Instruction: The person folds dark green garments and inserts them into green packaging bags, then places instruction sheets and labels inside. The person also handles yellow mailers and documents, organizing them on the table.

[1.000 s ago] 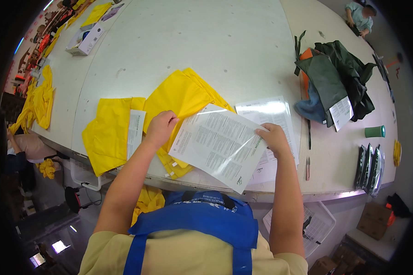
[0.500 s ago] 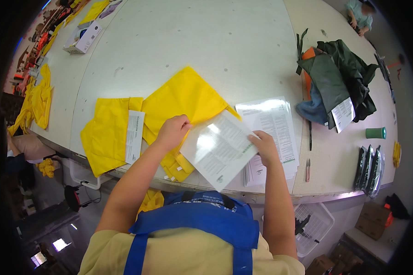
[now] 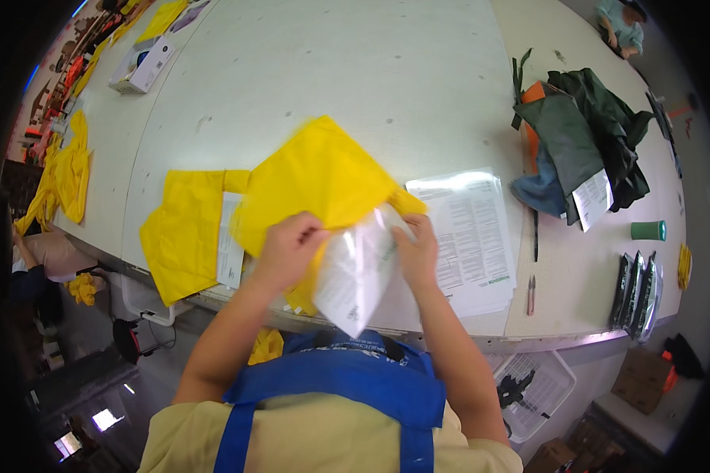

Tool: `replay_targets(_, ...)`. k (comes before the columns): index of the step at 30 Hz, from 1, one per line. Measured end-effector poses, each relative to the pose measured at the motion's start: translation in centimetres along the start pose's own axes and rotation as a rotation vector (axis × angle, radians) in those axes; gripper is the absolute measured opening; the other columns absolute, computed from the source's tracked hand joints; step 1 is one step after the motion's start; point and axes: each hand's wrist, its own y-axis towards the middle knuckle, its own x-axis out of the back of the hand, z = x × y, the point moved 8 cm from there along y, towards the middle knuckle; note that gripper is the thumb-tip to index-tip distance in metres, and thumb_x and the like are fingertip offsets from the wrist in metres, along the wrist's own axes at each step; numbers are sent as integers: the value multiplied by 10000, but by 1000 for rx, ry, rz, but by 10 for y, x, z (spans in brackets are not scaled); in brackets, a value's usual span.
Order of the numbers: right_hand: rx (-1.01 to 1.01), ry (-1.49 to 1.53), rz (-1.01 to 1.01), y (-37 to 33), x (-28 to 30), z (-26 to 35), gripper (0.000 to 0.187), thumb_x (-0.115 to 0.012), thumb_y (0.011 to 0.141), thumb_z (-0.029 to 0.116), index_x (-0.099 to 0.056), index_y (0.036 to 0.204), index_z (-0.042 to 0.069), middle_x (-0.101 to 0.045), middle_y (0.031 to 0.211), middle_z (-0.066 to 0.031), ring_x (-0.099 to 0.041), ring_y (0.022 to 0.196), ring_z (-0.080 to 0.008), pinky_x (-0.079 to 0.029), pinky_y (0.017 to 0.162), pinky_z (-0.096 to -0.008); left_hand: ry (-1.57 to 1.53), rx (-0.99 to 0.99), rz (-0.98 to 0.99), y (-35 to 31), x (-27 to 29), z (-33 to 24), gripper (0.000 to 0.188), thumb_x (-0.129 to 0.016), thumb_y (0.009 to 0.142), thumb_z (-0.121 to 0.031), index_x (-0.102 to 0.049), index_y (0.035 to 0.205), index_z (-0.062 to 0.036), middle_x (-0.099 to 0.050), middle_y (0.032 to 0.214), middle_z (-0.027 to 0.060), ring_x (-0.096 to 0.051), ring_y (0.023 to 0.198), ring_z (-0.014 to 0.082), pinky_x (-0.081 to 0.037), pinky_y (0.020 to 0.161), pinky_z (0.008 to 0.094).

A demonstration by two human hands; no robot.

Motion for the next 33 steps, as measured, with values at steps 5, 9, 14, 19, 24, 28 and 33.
replay_targets(5,152,263,357,-2,-89,84,325,-651,848,146,-564,1141,36,-633,1085,-120,-600,1029,-222,-461,881,-300,269,16,-490,-35,137,34,61,-625,865,-48,-589,870,0,-570,741,36,-528,671,105,-457,639,245)
replay_targets(9,281,21,201,11,-52,72,408,-668,847,187,-550,1214,54,-625,1130,-126,-597,1027,-238,-458,912,-321,526,80,-650,-63,220,88,89,-604,882,-95,-611,909,-10,-611,837,108,-589,733,213,-481,700,303)
replay_targets(14,111,-844,-406,21,118,-69,730,-788,706,296,-453,1292,19,-503,1268,-211,-434,1213,-356,-338,1026,-456,685,166,-442,-73,214,179,146,-609,838,-66,-597,969,-3,-621,940,137,-584,877,315,-464,805,375)
replay_targets(19,-378,-969,-381,-10,186,-89,779,-784,693,355,-441,1324,54,-478,1313,-192,-449,1210,-354,-350,1009,-485,460,105,-206,-54,97,151,413,-651,745,-40,-552,1145,-14,-545,1178,194,-492,1115,369,-380,993,424)
replay_targets(24,-261,-966,-376,-15,197,-106,820,-775,682,419,-435,1345,78,-465,1327,-175,-431,1227,-349,-372,991,-485,523,-51,256,-79,-29,87,693,-757,668,-286,-500,1272,-67,-486,1335,153,-423,1247,365,-312,1053,464)
replay_targets(28,-326,-1061,-398,-17,198,-96,814,-772,684,419,-440,1341,73,-466,1322,-168,-431,1227,-345,-392,972,-486,618,-102,379,-113,-28,91,705,-760,674,-327,-499,1281,-82,-439,1384,158,-354,1313,374,-274,1079,482)
replay_targets(33,-326,-1069,-406,-16,202,-88,688,-778,689,372,-527,1267,97,-481,1277,-139,-449,1197,-320,-403,940,-477,301,45,472,-114,-20,138,512,-674,802,-354,-549,1213,-75,-574,1225,149,-476,1212,346,-366,1014,440)
